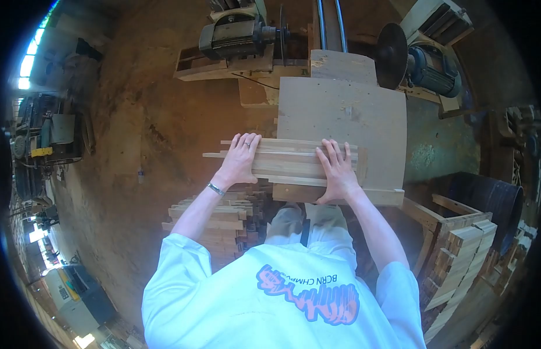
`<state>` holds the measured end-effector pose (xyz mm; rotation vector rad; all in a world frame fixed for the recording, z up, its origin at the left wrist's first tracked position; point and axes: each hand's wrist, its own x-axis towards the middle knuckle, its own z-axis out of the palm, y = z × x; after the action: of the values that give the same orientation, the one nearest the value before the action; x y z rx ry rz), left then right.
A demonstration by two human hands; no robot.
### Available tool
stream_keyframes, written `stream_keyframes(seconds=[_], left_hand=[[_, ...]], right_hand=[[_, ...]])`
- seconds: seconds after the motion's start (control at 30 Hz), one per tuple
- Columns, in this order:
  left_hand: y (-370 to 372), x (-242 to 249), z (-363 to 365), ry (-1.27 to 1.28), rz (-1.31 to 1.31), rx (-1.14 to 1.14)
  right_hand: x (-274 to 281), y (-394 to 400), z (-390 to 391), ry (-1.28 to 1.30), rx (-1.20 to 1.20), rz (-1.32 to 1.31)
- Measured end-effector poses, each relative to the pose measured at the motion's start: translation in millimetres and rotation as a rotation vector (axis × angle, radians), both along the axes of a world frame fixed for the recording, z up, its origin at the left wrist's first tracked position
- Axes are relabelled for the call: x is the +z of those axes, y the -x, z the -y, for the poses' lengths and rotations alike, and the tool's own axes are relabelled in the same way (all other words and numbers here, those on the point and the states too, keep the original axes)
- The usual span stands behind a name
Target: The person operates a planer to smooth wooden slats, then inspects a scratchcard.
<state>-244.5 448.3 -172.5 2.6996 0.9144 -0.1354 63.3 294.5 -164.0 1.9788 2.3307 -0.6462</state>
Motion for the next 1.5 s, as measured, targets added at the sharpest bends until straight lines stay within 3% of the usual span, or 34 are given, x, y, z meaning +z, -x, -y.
stream_keyframes(seconds=[0.3, 0.97, 1.5], left_hand=[[-33, -3, -76, -0.04, 0.0, -0.009], [-145, -12, -335, -0.129, -0.003, -0.059], [-168, -20, -395, -0.181, -0.058, -0.063]], right_hand=[[-4, -36, -75, -0.054, 0.008, -0.013], [-19, -148, -321, -0.227, 0.024, 0.017], [-28, -175, -377, -0.28, 0.035, 0.049]])
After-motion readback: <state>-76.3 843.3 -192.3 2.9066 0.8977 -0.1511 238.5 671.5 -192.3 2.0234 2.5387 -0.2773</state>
